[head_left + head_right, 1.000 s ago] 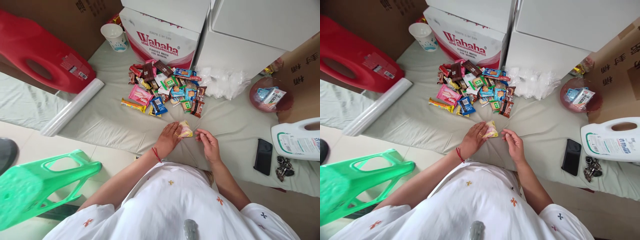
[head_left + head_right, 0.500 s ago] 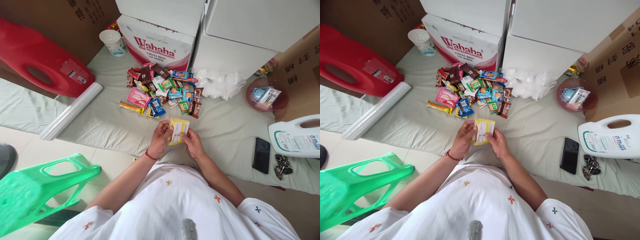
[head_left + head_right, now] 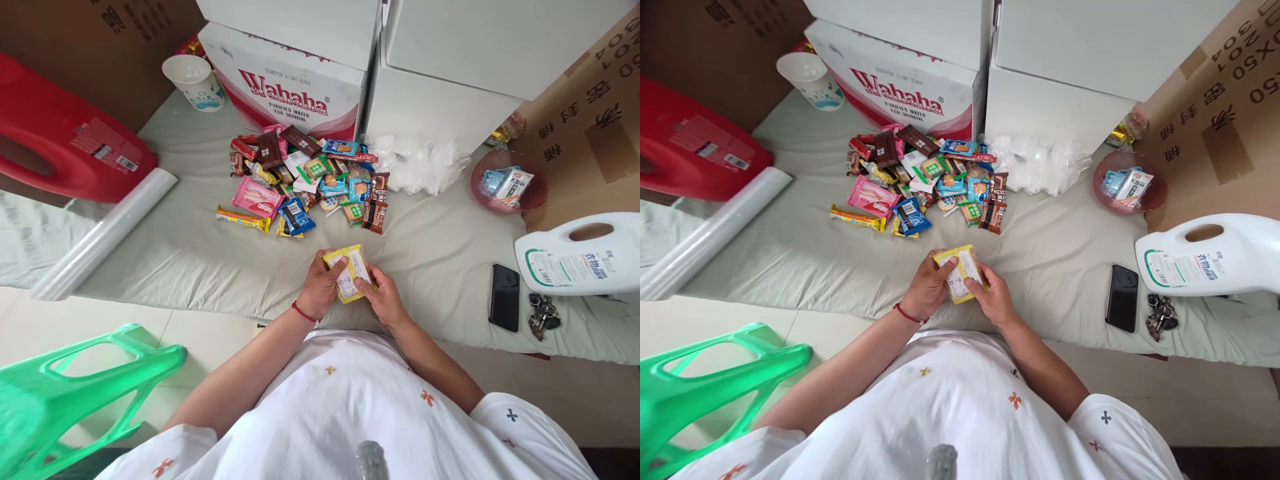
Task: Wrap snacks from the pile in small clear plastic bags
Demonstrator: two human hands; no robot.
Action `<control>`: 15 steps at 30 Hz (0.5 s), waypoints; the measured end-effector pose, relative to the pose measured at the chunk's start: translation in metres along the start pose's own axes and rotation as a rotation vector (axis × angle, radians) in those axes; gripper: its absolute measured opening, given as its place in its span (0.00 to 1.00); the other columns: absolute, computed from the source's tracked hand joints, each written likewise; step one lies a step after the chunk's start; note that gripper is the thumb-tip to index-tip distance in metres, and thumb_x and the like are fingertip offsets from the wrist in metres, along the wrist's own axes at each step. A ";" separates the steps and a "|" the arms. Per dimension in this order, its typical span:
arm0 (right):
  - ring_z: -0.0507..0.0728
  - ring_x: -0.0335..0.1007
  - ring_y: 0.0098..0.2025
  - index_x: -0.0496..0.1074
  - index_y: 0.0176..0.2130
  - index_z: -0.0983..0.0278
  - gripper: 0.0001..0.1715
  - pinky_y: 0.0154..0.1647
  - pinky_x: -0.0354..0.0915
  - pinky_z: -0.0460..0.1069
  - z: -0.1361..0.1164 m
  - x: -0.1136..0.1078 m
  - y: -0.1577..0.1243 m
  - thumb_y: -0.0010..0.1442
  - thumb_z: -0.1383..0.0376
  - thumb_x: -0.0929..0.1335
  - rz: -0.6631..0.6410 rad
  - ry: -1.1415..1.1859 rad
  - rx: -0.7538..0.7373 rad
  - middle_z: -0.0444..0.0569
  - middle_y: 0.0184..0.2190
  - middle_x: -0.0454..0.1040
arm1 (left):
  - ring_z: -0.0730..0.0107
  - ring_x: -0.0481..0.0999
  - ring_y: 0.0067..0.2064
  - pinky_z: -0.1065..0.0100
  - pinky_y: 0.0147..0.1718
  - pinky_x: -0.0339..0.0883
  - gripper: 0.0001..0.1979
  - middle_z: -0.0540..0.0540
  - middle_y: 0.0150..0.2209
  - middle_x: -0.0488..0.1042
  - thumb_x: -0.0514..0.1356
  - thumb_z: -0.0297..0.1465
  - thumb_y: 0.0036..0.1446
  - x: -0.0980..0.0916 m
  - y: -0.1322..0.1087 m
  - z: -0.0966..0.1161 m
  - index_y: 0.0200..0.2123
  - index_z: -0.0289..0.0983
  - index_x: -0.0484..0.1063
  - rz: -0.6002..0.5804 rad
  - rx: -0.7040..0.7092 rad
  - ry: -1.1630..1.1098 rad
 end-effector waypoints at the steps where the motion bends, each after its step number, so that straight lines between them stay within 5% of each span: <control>1: 0.61 0.78 0.50 0.73 0.56 0.62 0.32 0.53 0.74 0.56 0.002 -0.005 -0.002 0.59 0.48 0.74 0.020 -0.027 0.008 0.52 0.51 0.81 | 0.71 0.75 0.35 0.66 0.38 0.69 0.31 0.53 0.34 0.75 0.77 0.40 0.40 -0.002 0.000 0.000 0.42 0.39 0.65 0.017 -0.021 0.029; 4: 0.60 0.79 0.45 0.76 0.51 0.63 0.31 0.48 0.76 0.54 0.002 -0.038 0.001 0.54 0.49 0.77 0.171 -0.100 0.009 0.51 0.46 0.82 | 0.71 0.75 0.36 0.67 0.39 0.68 0.26 0.51 0.35 0.75 0.75 0.34 0.39 -0.015 0.003 0.004 0.40 0.38 0.67 0.106 0.054 0.137; 7: 0.57 0.80 0.37 0.77 0.45 0.65 0.31 0.36 0.76 0.51 -0.018 -0.102 0.023 0.48 0.50 0.80 0.508 -0.030 -0.020 0.52 0.42 0.83 | 0.71 0.74 0.37 0.68 0.40 0.67 0.21 0.51 0.34 0.74 0.72 0.32 0.41 -0.034 0.002 0.013 0.38 0.39 0.68 0.169 0.213 0.231; 12: 0.57 0.81 0.37 0.76 0.42 0.71 0.20 0.32 0.70 0.51 -0.101 -0.240 0.091 0.52 0.63 0.77 0.904 0.158 -0.154 0.62 0.44 0.81 | 0.71 0.72 0.33 0.68 0.36 0.65 0.15 0.52 0.30 0.72 0.69 0.36 0.45 -0.058 -0.006 0.019 0.34 0.39 0.69 0.174 0.236 0.359; 15: 0.62 0.82 0.37 0.75 0.37 0.73 0.22 0.31 0.67 0.57 -0.137 -0.303 0.117 0.58 0.54 0.70 1.002 0.070 -0.138 0.67 0.41 0.80 | 0.70 0.72 0.33 0.68 0.36 0.65 0.14 0.51 0.31 0.73 0.68 0.37 0.46 -0.065 -0.013 0.017 0.34 0.39 0.70 0.212 0.263 0.433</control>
Point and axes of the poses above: each hand's wrist, its own y-axis towards the middle knuckle, its own x-axis out of the palm, z = x × y, the point moved 1 cm from there along y, towards the middle knuckle
